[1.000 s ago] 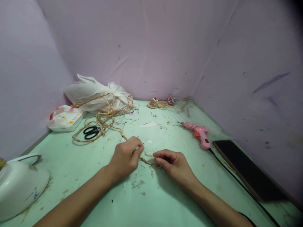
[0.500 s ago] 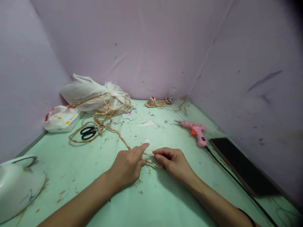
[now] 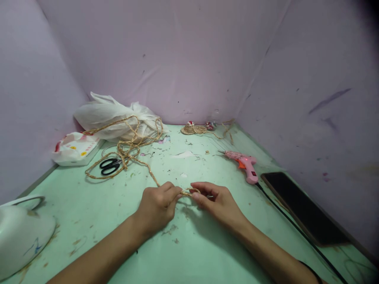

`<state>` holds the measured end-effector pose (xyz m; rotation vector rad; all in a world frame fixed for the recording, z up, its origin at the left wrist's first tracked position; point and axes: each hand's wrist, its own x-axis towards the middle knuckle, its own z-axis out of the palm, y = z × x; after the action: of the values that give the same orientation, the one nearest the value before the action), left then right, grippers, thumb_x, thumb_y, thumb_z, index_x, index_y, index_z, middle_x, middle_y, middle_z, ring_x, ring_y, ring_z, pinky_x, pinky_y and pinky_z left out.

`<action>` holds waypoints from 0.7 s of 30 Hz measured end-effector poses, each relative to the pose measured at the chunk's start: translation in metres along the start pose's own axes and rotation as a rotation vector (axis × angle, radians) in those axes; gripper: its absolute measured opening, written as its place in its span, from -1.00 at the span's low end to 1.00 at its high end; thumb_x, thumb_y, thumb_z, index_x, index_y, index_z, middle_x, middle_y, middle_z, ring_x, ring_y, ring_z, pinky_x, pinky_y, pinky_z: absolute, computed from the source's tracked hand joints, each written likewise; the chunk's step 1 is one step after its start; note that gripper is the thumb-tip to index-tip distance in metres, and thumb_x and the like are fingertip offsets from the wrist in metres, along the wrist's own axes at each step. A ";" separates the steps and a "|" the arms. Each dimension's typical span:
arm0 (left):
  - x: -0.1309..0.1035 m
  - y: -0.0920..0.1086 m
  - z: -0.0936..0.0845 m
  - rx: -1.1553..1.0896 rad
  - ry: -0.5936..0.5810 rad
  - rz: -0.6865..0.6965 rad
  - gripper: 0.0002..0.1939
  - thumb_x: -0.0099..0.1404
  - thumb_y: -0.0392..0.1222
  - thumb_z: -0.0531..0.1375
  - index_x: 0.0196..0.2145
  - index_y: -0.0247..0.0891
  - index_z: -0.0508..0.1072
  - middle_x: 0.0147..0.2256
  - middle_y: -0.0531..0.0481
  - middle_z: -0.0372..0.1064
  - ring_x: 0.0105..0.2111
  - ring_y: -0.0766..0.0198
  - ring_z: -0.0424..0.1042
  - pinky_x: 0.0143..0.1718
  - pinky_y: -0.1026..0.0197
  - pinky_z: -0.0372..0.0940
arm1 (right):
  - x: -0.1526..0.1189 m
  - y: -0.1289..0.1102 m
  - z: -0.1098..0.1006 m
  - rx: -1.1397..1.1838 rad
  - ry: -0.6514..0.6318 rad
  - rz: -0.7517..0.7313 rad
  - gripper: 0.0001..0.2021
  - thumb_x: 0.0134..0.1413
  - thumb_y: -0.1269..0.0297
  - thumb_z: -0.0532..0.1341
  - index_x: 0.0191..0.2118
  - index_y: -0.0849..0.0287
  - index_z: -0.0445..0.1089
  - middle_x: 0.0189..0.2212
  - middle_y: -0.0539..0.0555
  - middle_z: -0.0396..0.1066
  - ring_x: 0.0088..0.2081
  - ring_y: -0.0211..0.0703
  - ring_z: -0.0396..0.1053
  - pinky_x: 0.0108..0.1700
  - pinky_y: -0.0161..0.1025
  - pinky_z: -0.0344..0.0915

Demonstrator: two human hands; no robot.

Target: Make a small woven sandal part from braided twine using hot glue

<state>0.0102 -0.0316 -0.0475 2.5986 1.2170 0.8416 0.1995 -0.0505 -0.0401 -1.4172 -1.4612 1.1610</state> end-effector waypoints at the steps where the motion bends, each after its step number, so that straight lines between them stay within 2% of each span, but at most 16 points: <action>1: 0.000 0.000 0.000 -0.010 0.022 -0.019 -0.76 0.29 -0.25 0.02 -0.28 -0.19 0.49 -0.48 0.01 0.39 -0.51 0.35 0.39 -0.48 0.34 0.24 | 0.000 -0.001 -0.001 0.004 0.017 -0.004 -0.63 -0.13 0.14 0.26 -0.17 0.21 0.47 -0.37 0.08 0.51 -0.37 -0.15 0.42 -0.29 -0.21 0.36; 4: -0.001 -0.001 0.001 -0.038 0.031 -0.035 -0.76 0.29 -0.25 0.02 -0.27 -0.21 0.50 -0.50 0.01 0.37 -0.52 0.36 0.38 -0.49 0.34 0.22 | 0.002 -0.001 -0.003 0.017 0.054 -0.048 -0.66 -0.18 0.20 0.28 -0.21 0.22 0.48 -0.40 0.06 0.50 -0.39 -0.18 0.41 -0.28 -0.22 0.36; 8: -0.001 0.000 0.001 -0.032 -0.014 -0.033 -0.74 0.29 -0.25 0.00 -0.31 -0.23 0.50 -0.51 0.01 0.35 -0.53 0.35 0.35 -0.48 0.33 0.19 | 0.003 0.004 -0.003 -0.029 0.077 -0.143 -0.78 -0.11 0.25 0.23 -0.28 0.16 0.50 -0.41 0.04 0.50 -0.39 -0.18 0.40 -0.28 -0.22 0.34; 11: 0.002 0.001 -0.002 -0.036 -0.067 -0.037 -0.72 0.30 -0.24 -0.02 -0.36 -0.26 0.49 -0.55 0.04 0.30 -0.55 0.35 0.31 -0.49 0.32 0.14 | 0.003 0.008 -0.005 -0.077 0.105 -0.201 -0.83 -0.06 0.26 0.20 -0.36 0.16 0.51 -0.50 0.03 0.47 -0.44 -0.20 0.37 -0.34 -0.25 0.31; 14: 0.007 0.000 -0.008 -0.140 -0.165 -0.093 -0.68 0.30 -0.20 -0.03 -0.49 -0.29 0.45 -0.60 0.08 0.22 -0.57 0.38 0.23 -0.49 0.32 0.09 | 0.004 0.007 -0.007 -0.023 0.082 -0.185 -0.84 -0.05 0.25 0.19 -0.40 0.19 0.49 -0.60 -0.01 0.40 -0.53 -0.25 0.31 -0.44 -0.30 0.25; 17: 0.013 -0.003 -0.014 -0.343 -0.288 -0.219 -0.62 0.27 -0.14 -0.01 -0.60 -0.32 0.40 -0.65 0.12 0.10 -0.61 0.42 0.10 -0.55 0.34 0.02 | 0.006 0.004 -0.009 0.093 -0.020 -0.086 -0.84 -0.07 0.24 0.21 -0.44 0.20 0.48 -0.64 -0.02 0.39 -0.56 -0.29 0.29 -0.46 -0.33 0.23; 19: 0.015 -0.004 -0.017 -0.466 -0.333 -0.311 -0.66 0.26 -0.13 0.00 -0.48 -0.33 0.49 -0.68 0.15 0.07 -0.63 0.43 0.05 -0.59 0.35 -0.02 | 0.008 0.002 -0.011 0.169 -0.081 -0.022 -0.84 -0.10 0.23 0.23 -0.44 0.21 0.48 -0.65 -0.02 0.40 -0.58 -0.30 0.29 -0.46 -0.33 0.24; 21: 0.016 -0.005 -0.019 -0.496 -0.306 -0.343 -0.67 0.24 -0.16 0.01 -0.21 -0.31 0.51 -0.67 0.16 0.14 -0.64 0.42 0.08 -0.58 0.35 0.02 | 0.010 0.001 -0.012 0.228 -0.104 0.012 -0.82 -0.14 0.21 0.26 -0.42 0.22 0.49 -0.66 -0.03 0.40 -0.59 -0.31 0.30 -0.45 -0.32 0.26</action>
<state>0.0045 -0.0186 -0.0263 1.9642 1.1409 0.5614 0.2109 -0.0395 -0.0378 -1.2261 -1.3436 1.3795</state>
